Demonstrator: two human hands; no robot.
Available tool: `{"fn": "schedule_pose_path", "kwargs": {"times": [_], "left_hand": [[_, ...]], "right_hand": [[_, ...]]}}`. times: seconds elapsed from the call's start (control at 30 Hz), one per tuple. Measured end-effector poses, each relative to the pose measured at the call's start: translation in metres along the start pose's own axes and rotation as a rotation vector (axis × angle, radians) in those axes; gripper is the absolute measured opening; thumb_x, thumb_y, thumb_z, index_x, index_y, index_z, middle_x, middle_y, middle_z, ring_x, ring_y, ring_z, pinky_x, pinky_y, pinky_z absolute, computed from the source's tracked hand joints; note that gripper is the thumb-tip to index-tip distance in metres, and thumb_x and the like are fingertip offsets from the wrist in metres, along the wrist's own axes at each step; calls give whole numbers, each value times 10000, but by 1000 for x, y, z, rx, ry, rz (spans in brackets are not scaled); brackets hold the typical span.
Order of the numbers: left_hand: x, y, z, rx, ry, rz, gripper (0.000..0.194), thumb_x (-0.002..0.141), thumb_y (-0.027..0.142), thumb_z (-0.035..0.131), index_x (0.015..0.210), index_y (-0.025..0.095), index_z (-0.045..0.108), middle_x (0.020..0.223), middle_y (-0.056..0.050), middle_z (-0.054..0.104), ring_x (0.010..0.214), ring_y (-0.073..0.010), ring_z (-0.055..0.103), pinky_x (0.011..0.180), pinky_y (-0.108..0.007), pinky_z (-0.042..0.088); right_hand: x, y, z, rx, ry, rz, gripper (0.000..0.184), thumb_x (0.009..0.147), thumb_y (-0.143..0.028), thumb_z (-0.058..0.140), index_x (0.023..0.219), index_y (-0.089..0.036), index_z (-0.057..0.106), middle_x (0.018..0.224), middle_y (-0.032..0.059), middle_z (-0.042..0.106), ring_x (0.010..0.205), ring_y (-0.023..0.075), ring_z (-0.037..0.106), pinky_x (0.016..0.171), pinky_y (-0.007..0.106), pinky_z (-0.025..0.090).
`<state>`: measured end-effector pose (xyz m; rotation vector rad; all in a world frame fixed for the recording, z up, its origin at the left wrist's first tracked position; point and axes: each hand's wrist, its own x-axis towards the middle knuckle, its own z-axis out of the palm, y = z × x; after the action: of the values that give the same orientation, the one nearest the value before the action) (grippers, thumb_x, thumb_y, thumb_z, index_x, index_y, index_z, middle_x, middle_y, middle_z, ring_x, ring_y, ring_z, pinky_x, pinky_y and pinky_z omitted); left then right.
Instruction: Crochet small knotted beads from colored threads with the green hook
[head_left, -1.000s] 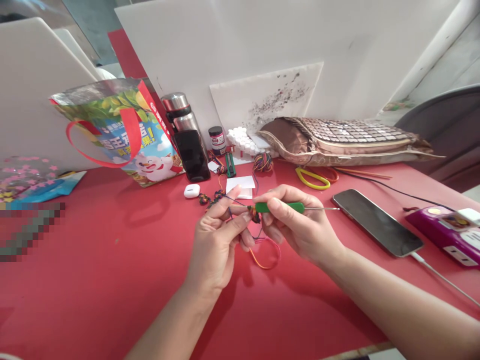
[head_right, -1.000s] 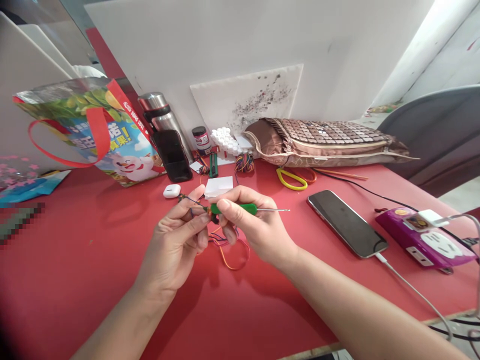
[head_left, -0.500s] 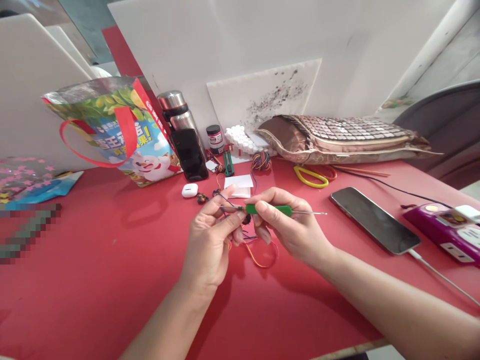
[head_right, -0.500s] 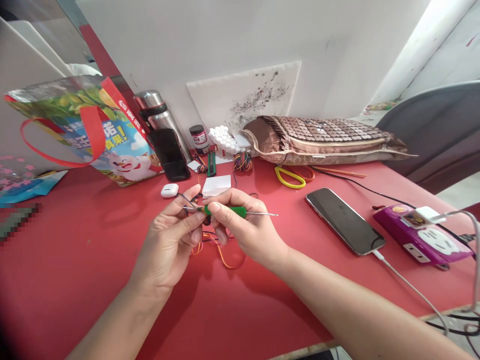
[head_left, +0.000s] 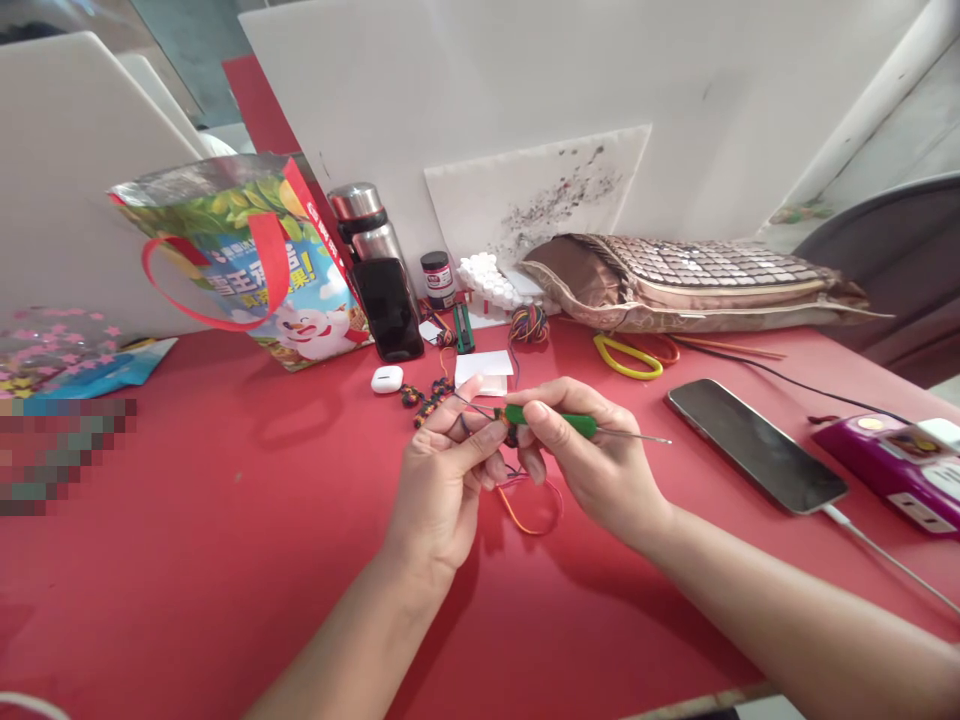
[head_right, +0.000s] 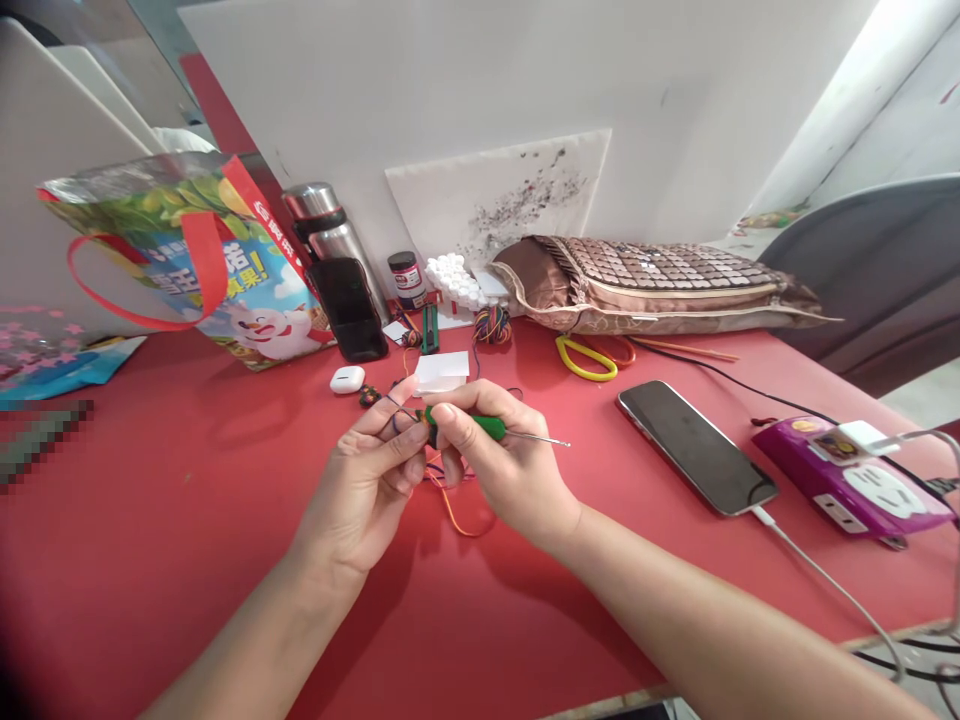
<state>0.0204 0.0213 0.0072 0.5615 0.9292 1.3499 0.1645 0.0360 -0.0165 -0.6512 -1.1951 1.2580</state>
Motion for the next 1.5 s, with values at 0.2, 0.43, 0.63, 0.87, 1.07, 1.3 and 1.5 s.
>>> {"fn": "schedule_pose_path", "kwargs": {"times": [0.2,0.43,0.63,0.87,1.07,1.3,1.5], "left_hand": [[0,1,2,75,20,80,534,613,149,998,1121,182,839,677,61,708,467,-67,620,457,-162,478],[-5,5,4,96,-15,91,440,690,167,929,1118,179,830,836,4,794,520,-97,681,489,-190,533],[-3,6,4,140,25,95,510,691,171,946,1179,154,800,695,48,717,520,-82,653,509,-173,526],[-2,2,0,144,16,109,709,711,166,922,1385,122,707,702,44,718,604,-117,694,634,-233,580],[-8,-5,6,158,64,145,791,721,161,921,1468,142,662,727,41,709,635,-110,651,635,-234,541],[-3,7,2,-14,-31,33,715,689,105,952,1362,108,711,677,65,641,620,-71,591,632,-171,510],[5,20,-8,1,-121,-45,516,679,54,933,1175,139,817,747,16,679,649,-88,639,597,-164,509]], "right_hand": [[4,0,-4,107,-14,80,279,959,-444,809,923,-170,764,663,-22,678,474,93,627,493,226,513],[10,1,-7,200,-1,131,250,942,-410,837,897,-173,769,678,-25,684,490,80,617,486,212,488],[7,0,-5,169,-26,151,292,929,-438,841,874,-171,736,669,-22,687,490,88,614,494,223,498],[2,-6,-3,60,-67,44,213,1005,-381,753,941,-180,723,670,-21,700,483,90,619,516,237,539],[-4,4,1,-294,-60,-276,94,1048,-170,627,1085,-194,710,811,16,724,615,118,657,575,250,562],[-6,7,-1,-470,-87,-532,248,1026,-124,637,1218,-244,739,987,79,754,804,190,710,738,331,596],[-5,7,-4,-164,-89,-274,170,1069,-240,654,1183,-253,780,838,15,678,621,123,602,572,272,527]]}}
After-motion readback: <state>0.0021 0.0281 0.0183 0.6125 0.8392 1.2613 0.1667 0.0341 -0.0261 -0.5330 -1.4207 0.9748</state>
